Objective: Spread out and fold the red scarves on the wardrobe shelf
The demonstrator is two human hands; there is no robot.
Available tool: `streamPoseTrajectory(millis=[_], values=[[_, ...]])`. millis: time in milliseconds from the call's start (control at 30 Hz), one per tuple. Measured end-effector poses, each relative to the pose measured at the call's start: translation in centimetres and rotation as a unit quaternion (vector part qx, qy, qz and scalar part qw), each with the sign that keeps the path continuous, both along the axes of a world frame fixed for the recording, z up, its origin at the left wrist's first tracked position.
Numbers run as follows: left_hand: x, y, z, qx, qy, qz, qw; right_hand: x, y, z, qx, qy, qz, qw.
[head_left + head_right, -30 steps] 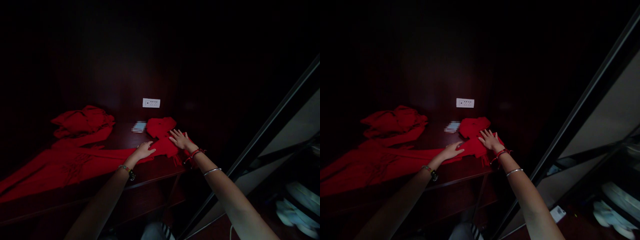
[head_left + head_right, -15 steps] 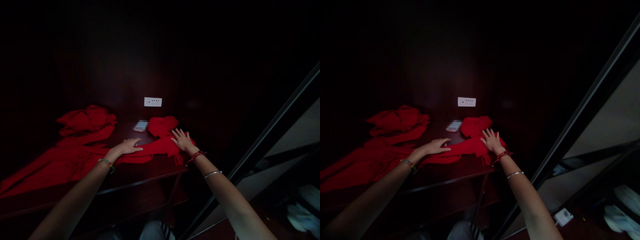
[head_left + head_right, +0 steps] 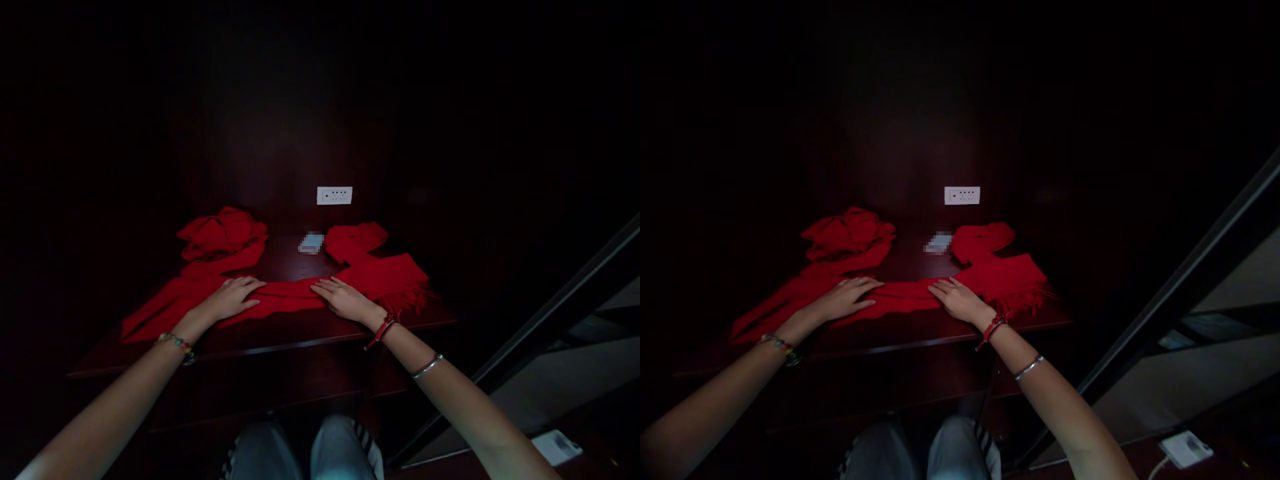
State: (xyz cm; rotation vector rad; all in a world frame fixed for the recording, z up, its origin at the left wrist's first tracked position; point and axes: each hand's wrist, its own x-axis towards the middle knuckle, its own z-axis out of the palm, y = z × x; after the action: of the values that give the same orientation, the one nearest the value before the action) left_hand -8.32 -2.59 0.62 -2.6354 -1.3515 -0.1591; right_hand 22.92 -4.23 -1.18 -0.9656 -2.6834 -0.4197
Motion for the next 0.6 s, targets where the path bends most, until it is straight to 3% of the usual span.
streamPoseTrajectory(millis=[167,367,467,600], values=[[-1.8,0.4,-0.3,0.077,0.025,0.043,0.996,0.8,0.0,-0.5,0.038,0.004,-0.007,0.999],[-1.7,-1.0,2.2,0.176,-0.031,0.070,0.981,1.4,-0.6,-1.4,0.059,0.071,-0.081,0.992],[-1.8,-2.6,2.1,0.145,-0.006,0.022,0.989,1.9,-0.6,-1.6,0.066,0.114,-0.095,0.987],[-2.7,-4.1,0.3,0.072,0.018,-0.033,0.997,3.0,-0.3,-1.9,0.047,0.090,-0.059,0.993]])
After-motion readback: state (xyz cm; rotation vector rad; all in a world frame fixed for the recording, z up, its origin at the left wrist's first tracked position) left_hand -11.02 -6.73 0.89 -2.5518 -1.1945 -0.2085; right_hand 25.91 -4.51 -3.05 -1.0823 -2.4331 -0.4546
